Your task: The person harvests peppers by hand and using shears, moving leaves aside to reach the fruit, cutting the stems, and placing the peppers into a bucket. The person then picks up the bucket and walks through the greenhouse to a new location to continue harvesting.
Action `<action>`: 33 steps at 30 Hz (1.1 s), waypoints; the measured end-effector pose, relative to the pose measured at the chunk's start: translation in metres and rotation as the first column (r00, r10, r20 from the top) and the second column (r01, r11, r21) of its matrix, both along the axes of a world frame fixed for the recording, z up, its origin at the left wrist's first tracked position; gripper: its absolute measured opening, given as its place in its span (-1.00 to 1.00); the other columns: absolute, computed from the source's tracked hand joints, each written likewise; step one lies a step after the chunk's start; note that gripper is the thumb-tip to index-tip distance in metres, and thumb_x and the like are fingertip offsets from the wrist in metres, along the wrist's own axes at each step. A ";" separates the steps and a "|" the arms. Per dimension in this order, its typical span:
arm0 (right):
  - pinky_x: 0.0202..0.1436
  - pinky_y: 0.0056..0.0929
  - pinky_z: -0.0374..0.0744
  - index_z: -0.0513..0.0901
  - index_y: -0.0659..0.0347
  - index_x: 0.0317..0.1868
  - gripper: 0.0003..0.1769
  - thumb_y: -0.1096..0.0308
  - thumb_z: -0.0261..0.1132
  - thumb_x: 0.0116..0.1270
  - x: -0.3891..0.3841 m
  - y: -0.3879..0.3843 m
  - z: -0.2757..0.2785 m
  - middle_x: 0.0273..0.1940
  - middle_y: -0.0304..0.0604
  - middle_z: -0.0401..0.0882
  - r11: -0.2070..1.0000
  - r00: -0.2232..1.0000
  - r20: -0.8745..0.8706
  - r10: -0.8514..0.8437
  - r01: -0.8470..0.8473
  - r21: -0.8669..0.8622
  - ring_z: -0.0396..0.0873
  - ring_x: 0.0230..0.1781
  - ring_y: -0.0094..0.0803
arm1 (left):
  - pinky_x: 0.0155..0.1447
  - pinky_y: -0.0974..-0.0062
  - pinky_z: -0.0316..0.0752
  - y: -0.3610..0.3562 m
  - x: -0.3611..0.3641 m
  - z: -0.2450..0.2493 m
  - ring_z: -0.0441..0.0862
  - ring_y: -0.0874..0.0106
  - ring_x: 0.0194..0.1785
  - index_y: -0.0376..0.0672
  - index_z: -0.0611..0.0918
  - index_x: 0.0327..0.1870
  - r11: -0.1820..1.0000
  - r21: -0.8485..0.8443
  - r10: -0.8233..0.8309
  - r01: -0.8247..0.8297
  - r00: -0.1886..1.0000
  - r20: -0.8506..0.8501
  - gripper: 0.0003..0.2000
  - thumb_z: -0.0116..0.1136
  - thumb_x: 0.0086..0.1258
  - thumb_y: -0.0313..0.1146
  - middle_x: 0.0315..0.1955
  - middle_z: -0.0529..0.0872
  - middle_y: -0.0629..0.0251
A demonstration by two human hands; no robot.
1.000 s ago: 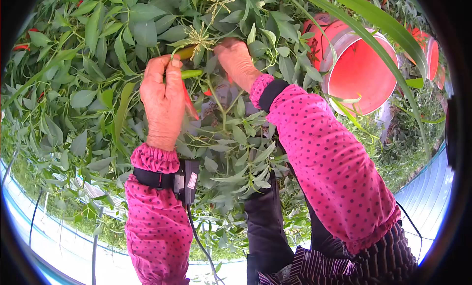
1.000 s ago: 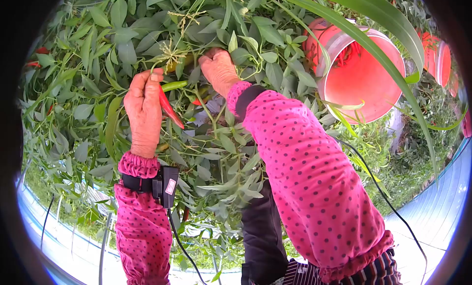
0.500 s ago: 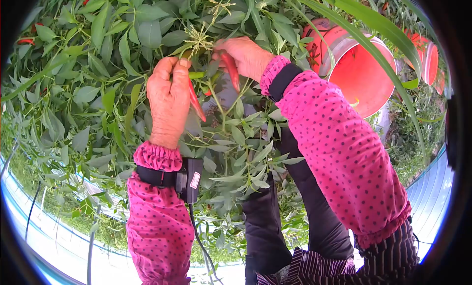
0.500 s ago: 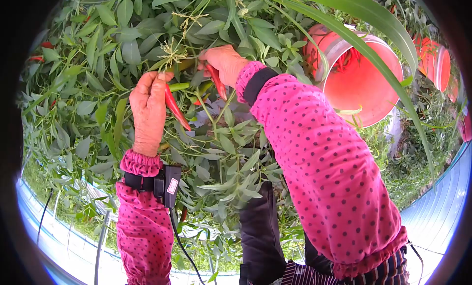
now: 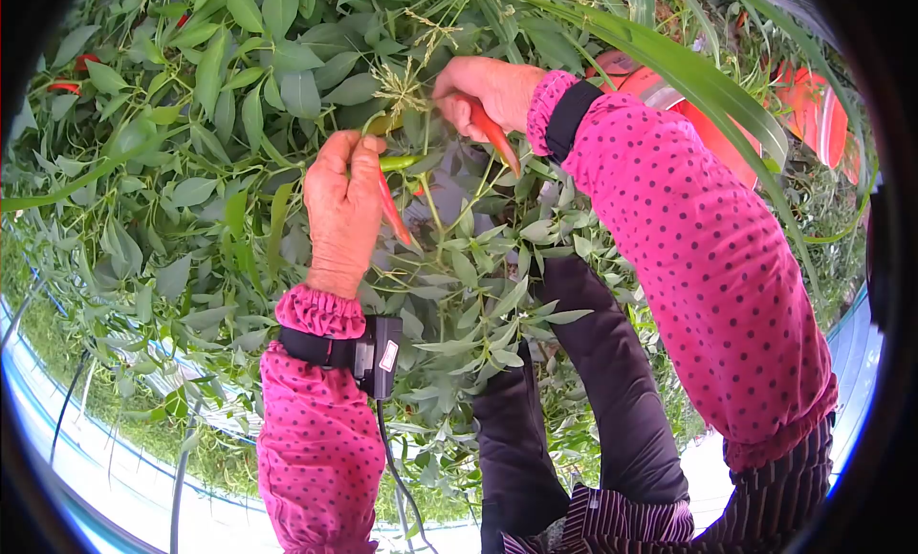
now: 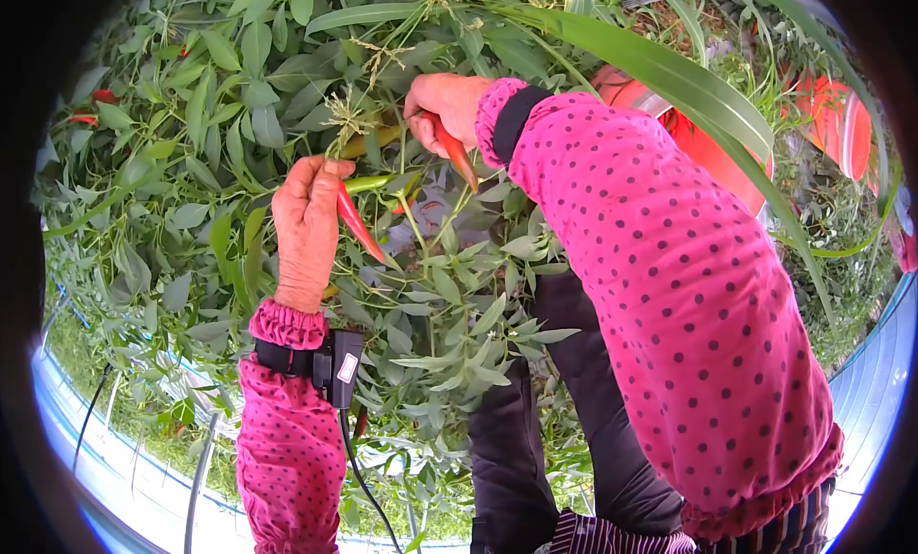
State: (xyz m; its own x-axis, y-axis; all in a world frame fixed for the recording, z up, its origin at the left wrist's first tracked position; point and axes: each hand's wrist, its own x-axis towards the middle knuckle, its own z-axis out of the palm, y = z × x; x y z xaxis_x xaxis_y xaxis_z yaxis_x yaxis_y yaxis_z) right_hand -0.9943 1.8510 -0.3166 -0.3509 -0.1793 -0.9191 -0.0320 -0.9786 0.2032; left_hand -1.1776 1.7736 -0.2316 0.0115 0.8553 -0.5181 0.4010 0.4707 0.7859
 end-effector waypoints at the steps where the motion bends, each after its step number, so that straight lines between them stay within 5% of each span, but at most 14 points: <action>1: -0.77 -0.57 0.20 0.33 0.15 -0.60 -0.74 0.36 0.06 0.26 0.006 0.003 0.000 -0.74 -0.37 0.26 0.993 0.994 -0.031 0.107 -0.105 0.045 0.20 -0.84 -0.61 | -0.38 0.61 0.30 0.001 0.001 0.000 0.30 0.61 -0.47 -0.33 0.54 -0.30 1.000 0.000 0.012 -0.012 1.000 0.014 -0.85 0.00 0.37 -0.41 -0.56 0.50 0.39; 3: -0.77 -0.55 0.20 0.36 0.16 -0.62 -0.75 0.35 0.08 0.22 0.011 0.008 0.001 -0.75 -0.33 0.29 0.883 0.913 0.025 0.408 -0.402 0.242 0.21 -0.84 -0.57 | -0.37 0.61 0.31 -0.001 0.004 -0.003 0.31 0.61 -0.46 -0.33 0.54 -0.30 0.999 0.014 0.031 -0.032 0.999 0.037 -0.84 -0.01 0.37 -0.40 -0.56 0.51 0.38; 5: -0.77 -0.53 0.18 0.41 0.18 -0.65 -0.76 0.35 0.11 0.15 0.012 0.020 0.024 -0.76 -0.29 0.32 0.537 0.680 0.267 0.683 -0.716 0.446 0.23 -0.84 -0.52 | -0.33 0.62 0.33 -0.001 0.006 -0.004 0.35 0.62 -0.44 -0.33 0.55 -0.29 1.000 0.018 0.017 -0.018 0.999 0.042 -0.82 -0.02 0.38 -0.38 -0.52 0.55 0.38; 6: -0.73 -0.47 0.20 0.45 0.19 -0.69 -0.78 0.34 0.14 0.06 0.009 0.024 0.019 -0.76 -0.24 0.35 0.368 0.520 0.384 0.763 -0.838 0.402 0.25 -0.82 -0.49 | -0.30 0.64 0.34 -0.001 0.006 -0.003 0.37 0.63 -0.41 -0.33 0.56 -0.27 1.000 0.016 -0.006 0.006 0.999 0.037 -0.80 -0.03 0.39 -0.36 -0.49 0.58 0.38; 10: -0.64 -0.43 0.27 0.47 0.21 -0.64 -0.82 0.34 0.18 0.02 0.005 0.047 0.022 -0.76 -0.27 0.36 0.048 0.175 0.279 0.944 -0.911 0.409 0.27 -0.78 -0.51 | -0.26 0.66 0.35 0.000 0.012 0.003 0.40 0.64 -0.39 -0.33 0.54 -0.28 0.999 -0.034 -0.008 0.009 0.999 0.039 -0.79 -0.05 0.40 -0.34 -0.44 0.60 0.37; 14: -0.65 -0.48 0.29 0.49 0.22 -0.60 -0.88 0.37 0.20 -0.02 0.000 0.043 0.038 -0.68 -0.28 0.43 0.162 0.351 0.378 0.857 -0.879 0.449 0.28 -0.77 -0.53 | -0.28 0.65 0.37 -0.001 0.037 0.029 0.42 0.64 -0.37 -0.32 0.50 -0.27 0.985 -0.110 0.148 -0.135 0.981 0.127 -0.79 -0.06 0.42 -0.32 -0.43 0.58 0.36; 16: -0.68 -0.50 0.27 0.50 0.23 -0.58 -0.88 0.37 0.20 -0.03 0.000 0.042 0.031 -0.66 -0.28 0.45 0.103 0.285 0.355 0.891 -0.886 0.453 0.30 -0.76 -0.54 | -0.31 0.65 0.37 -0.007 0.062 0.042 0.41 0.65 -0.39 -0.31 0.48 -0.25 0.998 -0.010 0.065 -0.064 0.997 0.051 -0.78 -0.06 0.43 -0.29 -0.45 0.55 0.36; 18: -0.72 -0.51 0.25 0.51 0.24 -0.55 -0.89 0.36 0.18 -0.03 0.002 0.036 0.017 -0.64 -0.27 0.46 0.130 0.328 0.342 0.881 -0.861 0.492 0.31 -0.76 -0.55 | -0.35 0.31 0.36 -0.018 0.093 0.042 0.47 0.15 -0.49 -0.30 0.47 -0.35 0.989 0.116 0.090 -0.094 0.995 0.042 -0.83 -0.06 0.39 -0.37 -0.56 0.50 0.08; 21: -0.73 -0.51 0.26 0.51 0.24 -0.54 -0.87 0.34 0.18 0.00 0.008 0.022 0.010 -0.66 -0.27 0.44 0.307 0.509 0.304 0.805 -0.797 0.519 0.31 -0.77 -0.54 | -0.31 0.33 0.36 -0.034 0.125 0.055 0.47 0.23 -0.46 -0.32 0.46 -0.36 0.984 -0.111 0.157 -0.139 0.974 0.166 -0.83 -0.02 0.36 -0.38 -0.57 0.50 0.11; 24: -0.73 -0.49 0.27 0.52 0.23 -0.53 -0.85 0.32 0.19 0.03 0.013 0.015 0.009 -0.65 -0.27 0.45 0.338 0.559 0.326 0.763 -0.773 0.537 0.31 -0.77 -0.54 | -0.22 0.34 0.38 -0.035 0.133 0.045 0.49 0.30 -0.38 -0.34 0.48 -0.29 0.823 -0.449 0.462 -0.348 0.870 0.173 -0.86 -0.01 0.30 -0.43 -0.49 0.54 0.10; 28: -0.72 -0.50 0.27 0.55 0.23 -0.50 -0.85 0.32 0.19 0.04 0.021 0.010 0.004 -0.63 -0.26 0.47 0.346 0.562 0.346 0.752 -0.782 0.518 0.33 -0.76 -0.53 | -0.13 0.42 0.41 -0.021 0.117 -0.024 0.52 0.39 -0.28 -0.42 0.51 -0.16 0.798 -0.141 0.576 -0.586 0.810 -0.110 -0.79 -0.02 0.22 -0.51 -0.36 0.61 0.14; 31: -0.71 -0.51 0.28 0.57 0.23 -0.49 -0.84 0.31 0.20 0.04 0.020 0.013 0.026 -0.63 -0.26 0.48 0.412 0.626 0.345 0.700 -0.748 0.520 0.34 -0.75 -0.53 | -0.15 0.43 0.42 -0.037 0.105 -0.103 0.55 0.38 -0.29 -0.41 0.55 -0.18 0.858 -0.023 0.509 -0.513 0.856 -0.092 -0.80 0.01 0.22 -0.51 -0.37 0.63 0.17; 33: -0.71 -0.51 0.28 0.57 0.23 -0.48 -0.84 0.30 0.20 0.03 0.019 0.015 0.028 -0.63 -0.26 0.48 0.398 0.614 0.372 0.696 -0.761 0.512 0.34 -0.75 -0.54 | -0.46 0.51 0.36 -0.029 0.103 -0.100 0.49 0.48 -0.51 -0.35 0.51 -0.18 0.893 -0.107 0.432 -0.437 0.899 -0.069 -0.85 0.02 0.29 -0.49 -0.48 0.58 0.26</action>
State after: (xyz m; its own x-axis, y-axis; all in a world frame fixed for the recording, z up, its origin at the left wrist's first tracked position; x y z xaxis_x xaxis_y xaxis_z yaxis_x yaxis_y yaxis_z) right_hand -0.9755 1.8655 -0.2890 -0.2708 0.2340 -0.9338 0.7676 -0.5328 -0.3561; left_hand -1.0749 1.7445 -0.3315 -0.3716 0.7034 -0.6059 0.1673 0.6927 0.7016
